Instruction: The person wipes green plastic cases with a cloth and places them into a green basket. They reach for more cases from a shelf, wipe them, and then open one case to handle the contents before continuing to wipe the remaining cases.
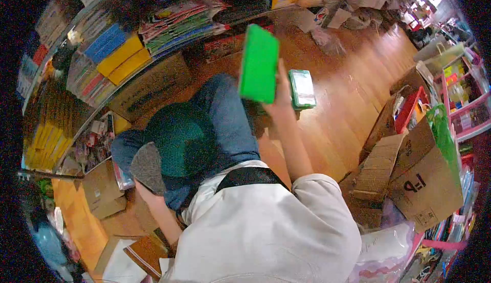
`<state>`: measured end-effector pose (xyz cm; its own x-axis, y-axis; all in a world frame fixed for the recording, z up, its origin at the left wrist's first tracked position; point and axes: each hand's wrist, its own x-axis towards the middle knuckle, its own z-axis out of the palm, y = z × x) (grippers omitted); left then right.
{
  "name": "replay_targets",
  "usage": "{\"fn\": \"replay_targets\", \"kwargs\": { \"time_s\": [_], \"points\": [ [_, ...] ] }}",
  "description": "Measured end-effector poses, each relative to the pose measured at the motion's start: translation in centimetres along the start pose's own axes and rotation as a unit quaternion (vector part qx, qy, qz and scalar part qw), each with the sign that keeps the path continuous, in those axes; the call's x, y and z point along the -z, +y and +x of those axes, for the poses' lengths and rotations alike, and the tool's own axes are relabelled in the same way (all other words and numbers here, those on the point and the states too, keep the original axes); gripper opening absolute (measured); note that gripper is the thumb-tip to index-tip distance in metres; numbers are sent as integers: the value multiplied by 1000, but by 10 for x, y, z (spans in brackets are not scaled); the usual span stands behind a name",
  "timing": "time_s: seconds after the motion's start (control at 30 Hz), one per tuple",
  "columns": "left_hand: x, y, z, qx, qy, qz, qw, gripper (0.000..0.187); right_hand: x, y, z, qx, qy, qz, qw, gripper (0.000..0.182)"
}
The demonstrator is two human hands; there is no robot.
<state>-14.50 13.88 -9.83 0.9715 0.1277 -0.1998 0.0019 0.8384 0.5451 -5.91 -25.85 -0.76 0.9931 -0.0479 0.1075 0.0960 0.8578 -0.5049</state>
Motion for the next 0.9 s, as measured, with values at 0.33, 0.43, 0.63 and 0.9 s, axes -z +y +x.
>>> {"fn": "replay_targets", "kwargs": {
  "time_s": [0.33,0.43,0.63,0.9],
  "points": [
    [-17,-13,-8,28,-29,-1,999,47,107,-122,-25,285,-216,104,928,51],
    [-22,-12,-10,28,37,16,999,47,105,-131,-31,370,1,82,925,50],
    [-19,-7,-10,26,32,13,999,47,109,-139,-40,309,64,-59,947,63],
    [-15,-7,-7,26,26,4,999,47,205,-103,-1,169,320,-805,470,58]
  ]
}}
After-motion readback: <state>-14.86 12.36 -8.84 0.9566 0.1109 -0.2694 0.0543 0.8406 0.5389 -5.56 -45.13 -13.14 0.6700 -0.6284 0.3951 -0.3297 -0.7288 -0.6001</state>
